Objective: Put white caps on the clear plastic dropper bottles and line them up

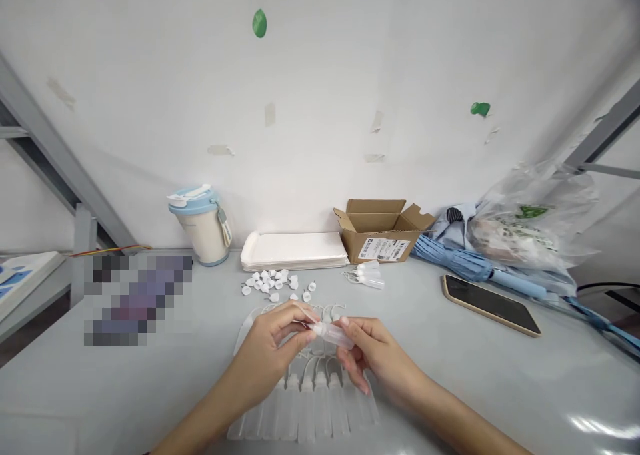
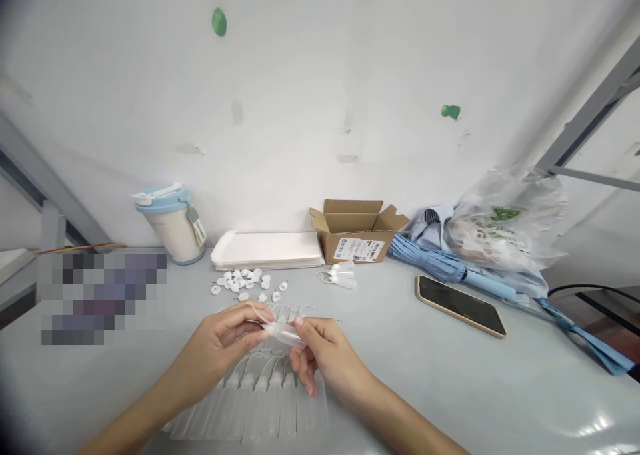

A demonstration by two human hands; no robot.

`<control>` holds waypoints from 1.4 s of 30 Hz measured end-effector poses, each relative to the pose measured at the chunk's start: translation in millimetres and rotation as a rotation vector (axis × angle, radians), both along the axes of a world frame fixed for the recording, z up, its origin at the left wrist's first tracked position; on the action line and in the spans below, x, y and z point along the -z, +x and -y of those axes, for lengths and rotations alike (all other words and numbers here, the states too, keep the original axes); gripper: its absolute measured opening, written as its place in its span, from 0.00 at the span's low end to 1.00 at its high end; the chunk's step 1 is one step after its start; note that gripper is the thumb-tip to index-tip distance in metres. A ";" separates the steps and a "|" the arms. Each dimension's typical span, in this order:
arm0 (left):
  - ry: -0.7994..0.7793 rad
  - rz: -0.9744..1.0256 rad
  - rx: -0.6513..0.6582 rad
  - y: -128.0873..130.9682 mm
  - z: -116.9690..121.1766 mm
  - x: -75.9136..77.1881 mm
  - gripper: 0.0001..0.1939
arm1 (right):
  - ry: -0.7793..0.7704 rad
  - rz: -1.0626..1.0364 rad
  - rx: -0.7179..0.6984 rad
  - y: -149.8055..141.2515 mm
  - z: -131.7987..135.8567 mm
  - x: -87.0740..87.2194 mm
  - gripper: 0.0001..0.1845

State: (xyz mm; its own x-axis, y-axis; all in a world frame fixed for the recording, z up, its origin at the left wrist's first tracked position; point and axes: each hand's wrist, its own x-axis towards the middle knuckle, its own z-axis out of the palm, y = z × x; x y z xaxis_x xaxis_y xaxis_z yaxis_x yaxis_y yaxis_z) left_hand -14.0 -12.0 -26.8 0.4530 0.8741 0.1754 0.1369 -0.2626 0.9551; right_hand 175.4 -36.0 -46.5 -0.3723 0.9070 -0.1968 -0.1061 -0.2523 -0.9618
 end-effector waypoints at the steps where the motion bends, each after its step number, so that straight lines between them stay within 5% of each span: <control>1: -0.011 0.018 0.000 0.1 0.1 -0.9 0.06 | -0.016 -0.028 0.007 -0.1 0.6 -0.2 0.28; 6: -0.134 0.062 0.028 -0.2 1.6 -3.8 0.08 | -0.034 -0.100 0.007 0.7 2.4 -0.4 0.24; 11: -0.222 -0.100 0.046 0.5 3.3 -6.3 0.13 | 0.000 -0.066 -0.006 1.1 3.2 -0.7 0.24; 21: -0.058 -0.131 0.119 -3.0 6.8 -4.2 0.10 | -0.049 -0.075 -0.023 4.7 1.5 -4.8 0.22; 26: -0.110 -0.150 0.085 -0.4 6.7 -3.8 0.10 | -0.052 -0.069 -0.031 4.7 1.9 -5.4 0.21; 32: -0.217 -0.052 0.019 0.5 2.3 -0.9 0.09 | 0.136 -0.033 -0.021 5.2 1.7 -5.3 0.21; 42: -0.104 -0.029 0.004 -1.4 2.4 2.6 0.08 | 0.281 0.126 0.051 7.5 3.1 -5.0 0.19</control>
State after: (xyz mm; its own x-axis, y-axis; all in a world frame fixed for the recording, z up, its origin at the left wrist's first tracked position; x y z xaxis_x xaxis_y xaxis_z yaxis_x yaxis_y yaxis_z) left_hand -15.4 -14.4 -29.4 0.4604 0.8849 0.0702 0.1640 -0.1625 0.9730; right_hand 183.0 -39.1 -41.4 -0.3132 0.9494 0.0229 0.0122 0.0281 -0.9995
